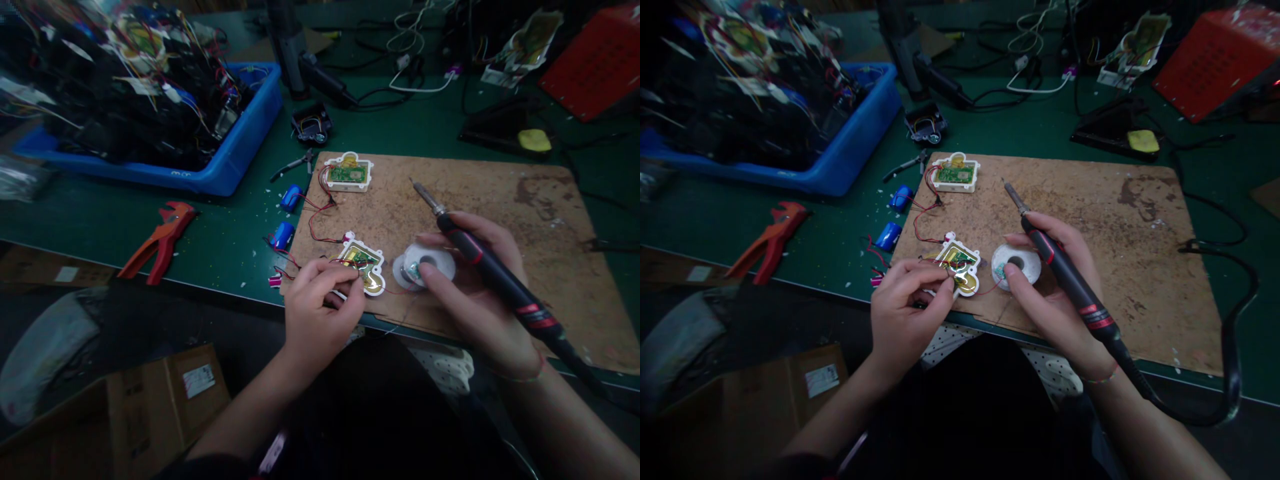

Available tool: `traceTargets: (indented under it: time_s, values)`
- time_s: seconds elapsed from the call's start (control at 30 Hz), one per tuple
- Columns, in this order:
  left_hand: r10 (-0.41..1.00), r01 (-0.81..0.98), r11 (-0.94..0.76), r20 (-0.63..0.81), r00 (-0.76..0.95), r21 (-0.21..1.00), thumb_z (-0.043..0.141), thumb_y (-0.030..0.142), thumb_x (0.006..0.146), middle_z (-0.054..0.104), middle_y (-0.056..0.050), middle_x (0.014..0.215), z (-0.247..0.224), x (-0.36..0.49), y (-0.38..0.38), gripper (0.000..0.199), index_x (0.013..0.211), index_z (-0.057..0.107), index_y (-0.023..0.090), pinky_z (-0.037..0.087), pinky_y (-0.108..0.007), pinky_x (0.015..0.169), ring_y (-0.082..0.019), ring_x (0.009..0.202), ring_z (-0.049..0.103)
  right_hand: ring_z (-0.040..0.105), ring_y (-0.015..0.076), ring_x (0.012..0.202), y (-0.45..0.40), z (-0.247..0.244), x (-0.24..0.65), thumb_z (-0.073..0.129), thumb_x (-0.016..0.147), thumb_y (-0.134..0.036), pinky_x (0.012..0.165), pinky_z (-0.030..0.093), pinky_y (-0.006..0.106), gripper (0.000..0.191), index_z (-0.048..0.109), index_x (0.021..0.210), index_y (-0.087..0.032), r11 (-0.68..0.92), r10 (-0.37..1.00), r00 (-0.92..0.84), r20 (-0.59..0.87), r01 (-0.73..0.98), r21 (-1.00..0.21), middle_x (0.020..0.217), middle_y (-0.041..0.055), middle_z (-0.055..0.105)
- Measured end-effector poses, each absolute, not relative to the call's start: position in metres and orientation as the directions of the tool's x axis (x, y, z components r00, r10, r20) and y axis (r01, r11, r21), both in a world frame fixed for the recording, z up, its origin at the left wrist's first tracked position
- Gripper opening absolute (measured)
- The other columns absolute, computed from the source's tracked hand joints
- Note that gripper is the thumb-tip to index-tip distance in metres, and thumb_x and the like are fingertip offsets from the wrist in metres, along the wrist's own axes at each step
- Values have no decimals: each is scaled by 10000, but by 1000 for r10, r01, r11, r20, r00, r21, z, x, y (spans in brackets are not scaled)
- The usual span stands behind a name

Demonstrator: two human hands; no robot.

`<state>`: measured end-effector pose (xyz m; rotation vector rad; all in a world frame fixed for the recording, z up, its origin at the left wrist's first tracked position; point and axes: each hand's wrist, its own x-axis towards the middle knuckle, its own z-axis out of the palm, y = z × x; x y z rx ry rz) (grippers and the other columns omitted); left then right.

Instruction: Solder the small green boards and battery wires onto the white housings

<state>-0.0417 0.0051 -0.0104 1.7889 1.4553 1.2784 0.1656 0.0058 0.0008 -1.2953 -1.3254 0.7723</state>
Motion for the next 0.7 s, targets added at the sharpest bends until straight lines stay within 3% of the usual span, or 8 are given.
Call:
traceTargets:
  time_s: [0.13,0.23,0.33,0.47,0.57,0.7]
  values:
    - [920,372,-318,378,-99,872,737,105,885,682,-44,1007,-18,-41,2,73,896,767,171,595,-160,536,-120,820,711,728,293,1175,6,1,165,886,795,-279,1129,564,550,667,599,1397,-312,208,953,166,255,255,-944,1214,57,751]
    - [910,297,-351,399,-115,888,732,125,929,715,-32,1055,-23,-42,-1,105,978,785,201,572,-171,516,-90,730,689,729,296,1171,7,-1,166,894,785,-273,1135,560,563,688,598,1405,-308,231,945,163,283,278,-932,1238,56,742]
    - [898,297,-401,436,-61,867,716,130,962,781,-15,1071,-23,-45,-3,210,1125,787,241,548,-174,504,-57,599,649,727,299,1175,7,-4,168,902,777,-281,1166,537,579,710,595,1417,-300,245,943,155,295,278,-929,1221,56,747]
    - [882,385,-459,463,88,801,700,129,978,829,-11,1051,-11,-45,0,230,1172,771,228,594,-199,616,-65,604,685,721,295,1191,6,-5,168,902,780,-287,1151,559,557,709,595,1419,-309,241,945,155,289,268,-933,1287,61,720]
    - [916,388,-402,367,164,830,704,165,984,833,-13,1011,0,-39,4,183,1152,759,213,592,-201,610,-89,654,729,725,289,1183,6,-4,168,901,778,-284,1100,594,525,706,594,1413,-309,242,942,162,293,275,-931,1306,66,712]
    - [976,230,-202,177,125,952,722,234,986,820,-15,943,6,-29,9,94,1073,725,200,572,-181,557,-119,711,764,727,275,1180,6,-4,167,871,810,-281,1070,608,502,676,579,1419,-307,248,939,163,302,286,-926,1262,62,724]
